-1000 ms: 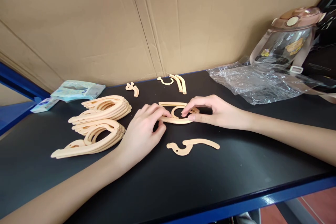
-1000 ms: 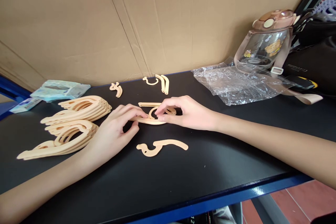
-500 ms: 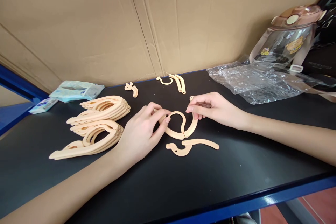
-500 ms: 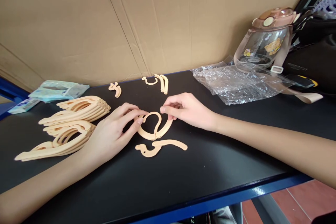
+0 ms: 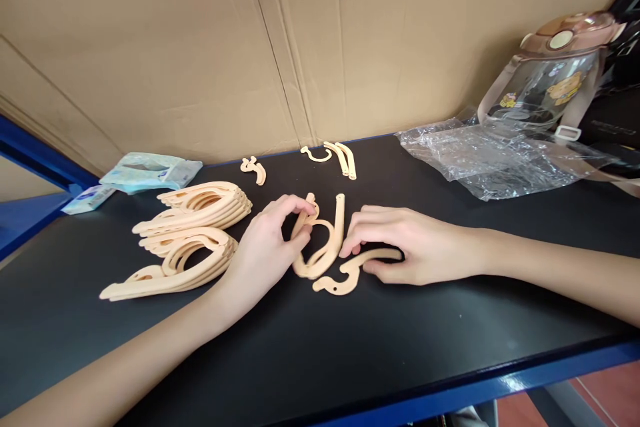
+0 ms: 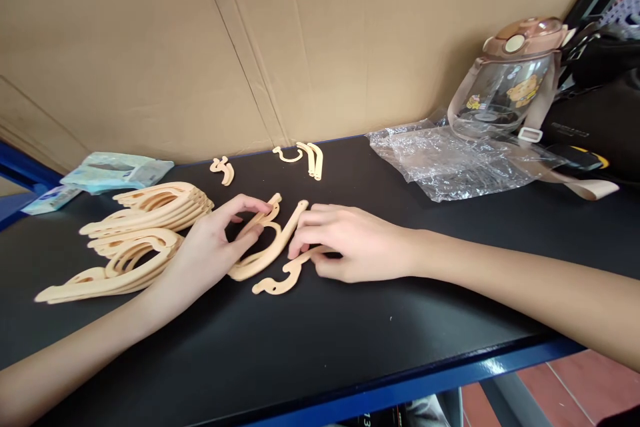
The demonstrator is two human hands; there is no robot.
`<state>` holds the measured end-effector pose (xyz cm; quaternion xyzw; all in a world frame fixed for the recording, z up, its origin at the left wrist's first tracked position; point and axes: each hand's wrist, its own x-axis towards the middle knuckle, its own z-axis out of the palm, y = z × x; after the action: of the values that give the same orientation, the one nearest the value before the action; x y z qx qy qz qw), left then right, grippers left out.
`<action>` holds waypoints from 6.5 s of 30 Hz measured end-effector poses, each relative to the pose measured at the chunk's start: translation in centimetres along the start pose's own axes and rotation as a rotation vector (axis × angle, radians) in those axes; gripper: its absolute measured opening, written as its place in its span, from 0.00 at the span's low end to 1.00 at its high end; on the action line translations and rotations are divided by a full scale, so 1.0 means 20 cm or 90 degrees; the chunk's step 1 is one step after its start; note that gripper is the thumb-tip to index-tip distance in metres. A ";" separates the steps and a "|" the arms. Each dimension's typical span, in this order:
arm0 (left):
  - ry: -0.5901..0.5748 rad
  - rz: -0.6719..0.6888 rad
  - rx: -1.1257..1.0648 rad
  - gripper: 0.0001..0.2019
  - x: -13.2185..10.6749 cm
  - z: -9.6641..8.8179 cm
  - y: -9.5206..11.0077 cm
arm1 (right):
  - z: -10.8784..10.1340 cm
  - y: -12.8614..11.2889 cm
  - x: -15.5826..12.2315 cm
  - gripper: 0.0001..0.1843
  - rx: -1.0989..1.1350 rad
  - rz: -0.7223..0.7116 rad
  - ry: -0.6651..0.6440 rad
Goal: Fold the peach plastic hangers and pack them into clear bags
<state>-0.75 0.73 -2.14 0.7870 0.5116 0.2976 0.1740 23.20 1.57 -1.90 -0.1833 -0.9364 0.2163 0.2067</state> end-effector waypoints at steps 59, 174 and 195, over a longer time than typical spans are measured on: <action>-0.136 0.184 0.110 0.07 -0.06 0.00 0.08 | 0.01 0.02 0.00 0.14 -0.207 0.008 0.062; -0.245 0.128 -0.003 0.03 -0.07 -0.02 0.11 | 0.04 -0.05 -0.01 0.28 -0.429 -0.067 0.077; -0.136 0.343 0.158 0.13 -0.05 0.00 0.09 | -0.04 0.02 -0.02 0.28 -0.430 -0.017 0.070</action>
<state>0.11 -0.91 -1.37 0.9364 0.2958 0.1838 0.0440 24.03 2.09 -1.59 -0.2408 -0.9448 -0.1190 0.1875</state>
